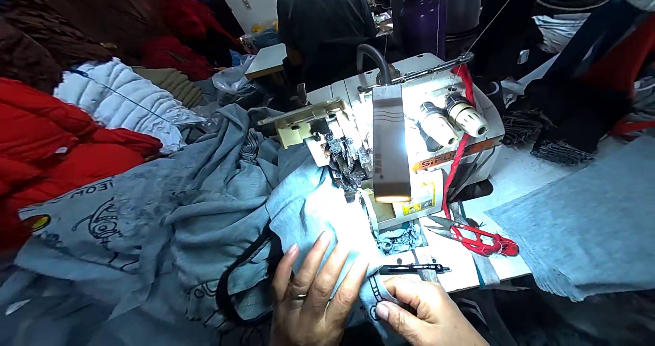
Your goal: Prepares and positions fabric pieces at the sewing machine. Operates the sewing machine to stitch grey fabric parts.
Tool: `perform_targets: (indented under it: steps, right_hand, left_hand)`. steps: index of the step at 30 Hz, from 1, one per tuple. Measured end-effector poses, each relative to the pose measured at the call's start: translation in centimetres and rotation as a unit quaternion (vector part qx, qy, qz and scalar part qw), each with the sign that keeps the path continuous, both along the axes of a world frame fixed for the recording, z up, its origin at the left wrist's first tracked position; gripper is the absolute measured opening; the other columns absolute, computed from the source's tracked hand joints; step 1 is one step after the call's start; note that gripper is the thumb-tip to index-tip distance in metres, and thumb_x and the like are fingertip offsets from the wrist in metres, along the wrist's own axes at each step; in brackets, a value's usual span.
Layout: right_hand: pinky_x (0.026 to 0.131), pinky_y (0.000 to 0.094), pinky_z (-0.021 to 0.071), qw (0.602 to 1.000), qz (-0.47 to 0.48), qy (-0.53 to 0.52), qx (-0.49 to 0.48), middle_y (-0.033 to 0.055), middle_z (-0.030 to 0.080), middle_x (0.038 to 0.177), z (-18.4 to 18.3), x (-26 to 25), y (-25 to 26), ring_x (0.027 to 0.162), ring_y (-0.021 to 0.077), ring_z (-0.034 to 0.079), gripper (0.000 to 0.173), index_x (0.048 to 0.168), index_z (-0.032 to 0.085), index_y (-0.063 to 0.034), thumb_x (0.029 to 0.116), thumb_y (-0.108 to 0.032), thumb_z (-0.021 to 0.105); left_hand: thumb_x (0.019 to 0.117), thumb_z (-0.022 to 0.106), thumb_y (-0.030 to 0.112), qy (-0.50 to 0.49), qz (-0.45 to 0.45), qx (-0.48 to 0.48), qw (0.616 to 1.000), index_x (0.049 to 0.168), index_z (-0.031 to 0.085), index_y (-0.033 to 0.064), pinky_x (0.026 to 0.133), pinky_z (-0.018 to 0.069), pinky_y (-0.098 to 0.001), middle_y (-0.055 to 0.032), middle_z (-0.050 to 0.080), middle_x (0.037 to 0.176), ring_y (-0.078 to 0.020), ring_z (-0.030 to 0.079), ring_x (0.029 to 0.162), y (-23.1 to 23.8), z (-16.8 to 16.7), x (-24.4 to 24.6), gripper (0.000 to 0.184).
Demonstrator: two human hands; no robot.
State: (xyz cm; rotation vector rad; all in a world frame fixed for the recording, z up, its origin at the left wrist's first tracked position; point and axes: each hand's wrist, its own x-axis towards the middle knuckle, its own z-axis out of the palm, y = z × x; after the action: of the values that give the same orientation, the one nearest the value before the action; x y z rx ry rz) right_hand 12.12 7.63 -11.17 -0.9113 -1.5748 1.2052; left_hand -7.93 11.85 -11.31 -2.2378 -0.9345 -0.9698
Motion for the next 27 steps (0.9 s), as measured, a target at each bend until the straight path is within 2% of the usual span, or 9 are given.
perform_targets:
  steps: [2,5,7,10,16,22,27]
  right_hand:
    - [0.072,0.0193,0.0499,1.0,0.0,-0.005,0.007,0.0138,0.071,0.088,0.4,0.2,-0.2,0.077,0.0052,0.063,0.02,0.1,0.072,0.008,0.0994,-0.006,0.058]
    - [0.067,0.017,0.0465,1.0,-0.007,-0.005,0.009,0.0121,0.069,0.081,0.8,0.4,-0.7,0.07,0.0028,0.058,0.02,0.096,0.072,0.008,0.0993,-0.006,0.059]
    - [0.067,0.0188,0.0469,1.0,-0.007,-0.008,0.014,0.0137,0.069,0.081,0.9,0.4,-1.0,0.07,0.0051,0.06,0.021,0.093,0.071,0.009,0.0989,-0.007,0.059]
    - [0.067,0.0215,0.048,0.999,-0.006,-0.026,0.028,0.016,0.07,0.082,1.2,-0.1,-1.3,0.071,0.0094,0.062,0.021,0.09,0.071,0.0091,0.0986,-0.006,0.06]
    - [0.072,0.0257,0.0515,0.996,-0.016,-0.06,0.066,0.0166,0.071,0.082,1.2,-0.2,-1.5,0.077,0.0167,0.067,0.019,0.091,0.074,0.0062,0.0981,-0.006,0.06]
    - [0.068,0.0249,0.0488,0.995,-0.013,-0.08,0.06,0.0154,0.068,0.078,1.4,0.1,-1.7,0.074,0.0164,0.064,0.022,0.088,0.074,0.0052,0.0989,-0.008,0.06]
    - [0.068,0.0262,0.0489,0.994,-0.021,-0.087,0.07,0.0157,0.068,0.076,1.8,-0.4,-1.8,0.073,0.018,0.064,0.023,0.085,0.074,0.0058,0.0985,-0.008,0.061]
  left_hand:
    - [0.1067,0.048,0.019,-0.017,-0.037,-0.017,0.999,0.11,0.067,0.0177,0.115,0.0318,-0.0374,-0.0008,0.07,0.118,-0.0152,0.058,0.124,0.1,0.8,0.0,0.02]
    - [0.1083,0.048,0.027,-0.054,-0.107,-0.132,0.984,0.106,0.065,0.0162,0.111,0.0375,-0.0273,0.0013,0.069,0.113,-0.0104,0.059,0.12,-1.1,2.4,-0.5,0.02]
    - [0.1074,0.052,0.025,-0.068,-0.143,-0.179,0.971,0.103,0.066,0.0142,0.105,0.0417,-0.0242,-0.0001,0.069,0.107,-0.0106,0.061,0.114,-1.6,2.7,-0.8,0.018]
    - [0.1074,0.052,0.026,-0.064,-0.133,-0.179,0.973,0.103,0.067,0.0148,0.104,0.0425,-0.0236,-0.0001,0.071,0.105,-0.01,0.062,0.112,-1.7,2.0,-1.0,0.02]
    - [0.1056,0.054,0.022,-0.058,-0.097,-0.166,0.98,0.101,0.068,0.0146,0.1,0.0445,-0.0221,-0.0021,0.067,0.098,-0.0125,0.062,0.103,-1.6,1.3,-0.5,0.016]
    - [0.1063,0.054,0.023,-0.07,-0.129,-0.197,0.969,0.099,0.065,0.0146,0.102,0.0435,-0.0211,-0.0014,0.064,0.096,-0.0105,0.061,0.103,-1.9,2.1,-0.7,0.016]
    - [0.1063,0.053,0.019,-0.03,-0.16,-0.19,0.968,0.1,0.064,0.014,0.1,0.0429,-0.022,-0.0025,0.062,0.096,-0.0126,0.06,0.1,-2.3,3.1,-1.2,0.014]
